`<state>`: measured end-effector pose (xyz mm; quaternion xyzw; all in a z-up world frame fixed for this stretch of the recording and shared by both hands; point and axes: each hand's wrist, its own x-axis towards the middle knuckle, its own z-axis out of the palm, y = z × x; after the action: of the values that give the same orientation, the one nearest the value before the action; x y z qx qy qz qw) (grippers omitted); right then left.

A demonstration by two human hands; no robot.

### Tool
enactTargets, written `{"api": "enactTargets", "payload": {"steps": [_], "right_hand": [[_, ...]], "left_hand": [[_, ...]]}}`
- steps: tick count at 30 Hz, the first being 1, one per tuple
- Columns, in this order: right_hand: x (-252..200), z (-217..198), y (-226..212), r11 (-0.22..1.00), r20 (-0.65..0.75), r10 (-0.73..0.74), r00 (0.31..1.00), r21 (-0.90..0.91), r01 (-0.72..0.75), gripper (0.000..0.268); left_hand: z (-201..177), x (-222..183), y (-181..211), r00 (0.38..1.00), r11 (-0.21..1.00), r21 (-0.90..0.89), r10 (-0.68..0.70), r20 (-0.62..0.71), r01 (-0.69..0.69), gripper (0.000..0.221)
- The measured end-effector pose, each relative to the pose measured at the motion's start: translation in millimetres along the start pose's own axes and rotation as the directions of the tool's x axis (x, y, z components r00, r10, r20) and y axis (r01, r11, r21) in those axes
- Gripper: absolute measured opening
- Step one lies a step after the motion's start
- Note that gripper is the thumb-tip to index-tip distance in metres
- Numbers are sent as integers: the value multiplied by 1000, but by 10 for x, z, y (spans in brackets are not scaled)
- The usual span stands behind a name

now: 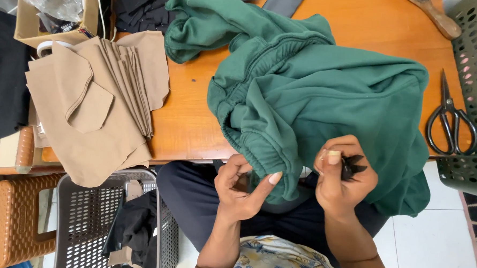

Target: Trimming loose threads from the waistband of a pair of green sweatpants using thread snips

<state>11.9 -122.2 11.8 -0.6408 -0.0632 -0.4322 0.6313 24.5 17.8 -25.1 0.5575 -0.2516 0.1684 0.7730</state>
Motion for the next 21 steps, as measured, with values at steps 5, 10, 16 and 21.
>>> {"api": "enactTargets", "payload": {"steps": [5, 10, 16, 21], "right_hand": [[7, -92, -4, 1000, 71, 6, 997, -20, -4, 24], [42, -61, -118, 994, 131, 45, 990, -104, -31, 9], [6, -4, -143, 986, 315, 153, 937, 15, -166, 23], [7, 14, -167, 980, 264, 144, 954, 94, -174, 10]], "left_hand": [[21, 36, 10, 1000, 998, -53, -20, -21, 19, 31], [33, 57, 87, 998, 996, -71, -50, -30, 48, 32], [-12, 13, 108, 996, 996, -42, -83, -37, 82, 31], [-65, -32, 118, 991, 992, -32, -123, -50, 122, 31]]}}
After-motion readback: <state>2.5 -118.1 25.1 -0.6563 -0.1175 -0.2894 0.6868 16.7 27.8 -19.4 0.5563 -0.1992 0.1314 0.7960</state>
